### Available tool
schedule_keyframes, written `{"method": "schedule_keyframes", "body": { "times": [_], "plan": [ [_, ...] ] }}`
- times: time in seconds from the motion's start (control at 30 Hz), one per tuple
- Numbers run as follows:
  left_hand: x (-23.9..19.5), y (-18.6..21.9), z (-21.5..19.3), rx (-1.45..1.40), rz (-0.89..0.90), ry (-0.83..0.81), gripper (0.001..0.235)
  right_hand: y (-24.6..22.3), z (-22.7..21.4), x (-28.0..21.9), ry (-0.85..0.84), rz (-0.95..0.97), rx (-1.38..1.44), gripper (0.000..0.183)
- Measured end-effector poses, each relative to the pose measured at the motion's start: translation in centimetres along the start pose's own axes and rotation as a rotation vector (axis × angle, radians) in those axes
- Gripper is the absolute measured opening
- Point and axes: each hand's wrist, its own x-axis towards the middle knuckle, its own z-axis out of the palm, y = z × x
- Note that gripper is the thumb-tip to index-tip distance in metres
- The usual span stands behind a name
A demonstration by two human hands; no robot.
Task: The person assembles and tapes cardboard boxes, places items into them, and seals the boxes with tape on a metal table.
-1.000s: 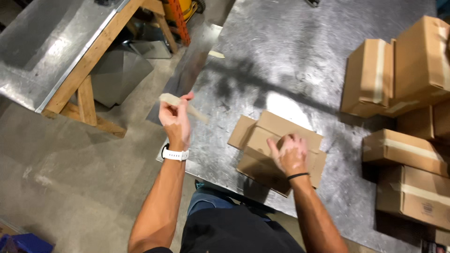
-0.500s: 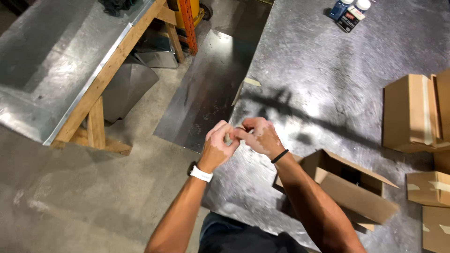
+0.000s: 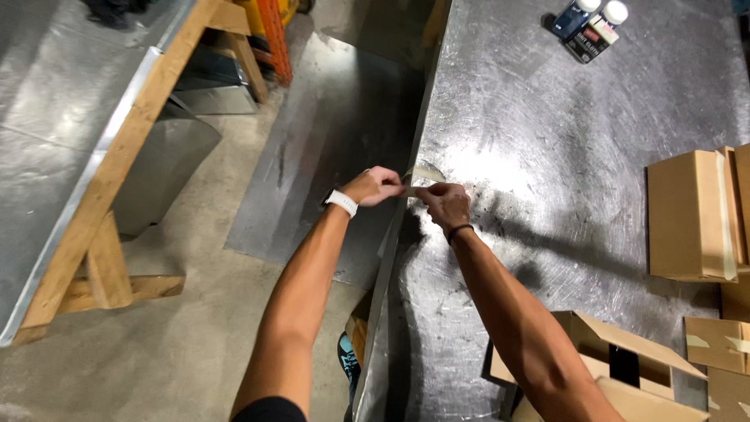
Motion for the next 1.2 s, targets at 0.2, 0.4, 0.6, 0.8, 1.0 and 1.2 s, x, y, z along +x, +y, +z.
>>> {"method": "schedule_keyframes", "body": {
  "times": [0.2, 0.4, 0.6, 0.8, 1.0, 1.2],
  "plan": [
    [9.1, -8.7, 3.8, -0.136, -0.039, -0.053, 0.031, 6.1, 3.7, 6.8, 0.051, 0.211, -0.095, 0.046],
    [11.5, -13.2, 7.4, -0.246, 0.004, -0.052, 0.027, 5.0, 4.0, 5.9, 0.050, 0.145, -0.189, 0.047],
    [13.0, -16.5, 10.3, -0.316, 0.019, 0.122, 0.045, 2.5, 1.6, 3.6, -0.039, 0.159, -0.452, 0.070],
    [2.6, -3.0, 3.9, -0.521, -0.640, 0.269, 0.122, -0.4, -1.9, 2.2, -0.053, 0.252, -0.407, 0.085],
    [-2.4, 7.7, 5.4, -0.402, -0.562, 0.549, 0.099, 8.9, -2.5, -4.7, -0.051, 0.035, -0.478, 0.077],
    [3.9, 0.5, 11.8, 0.467, -0.391, 0.993, 0.105, 12.1, -10.0, -31.7, -0.390, -0.284, -0.225, 0.053]
  ]
}}
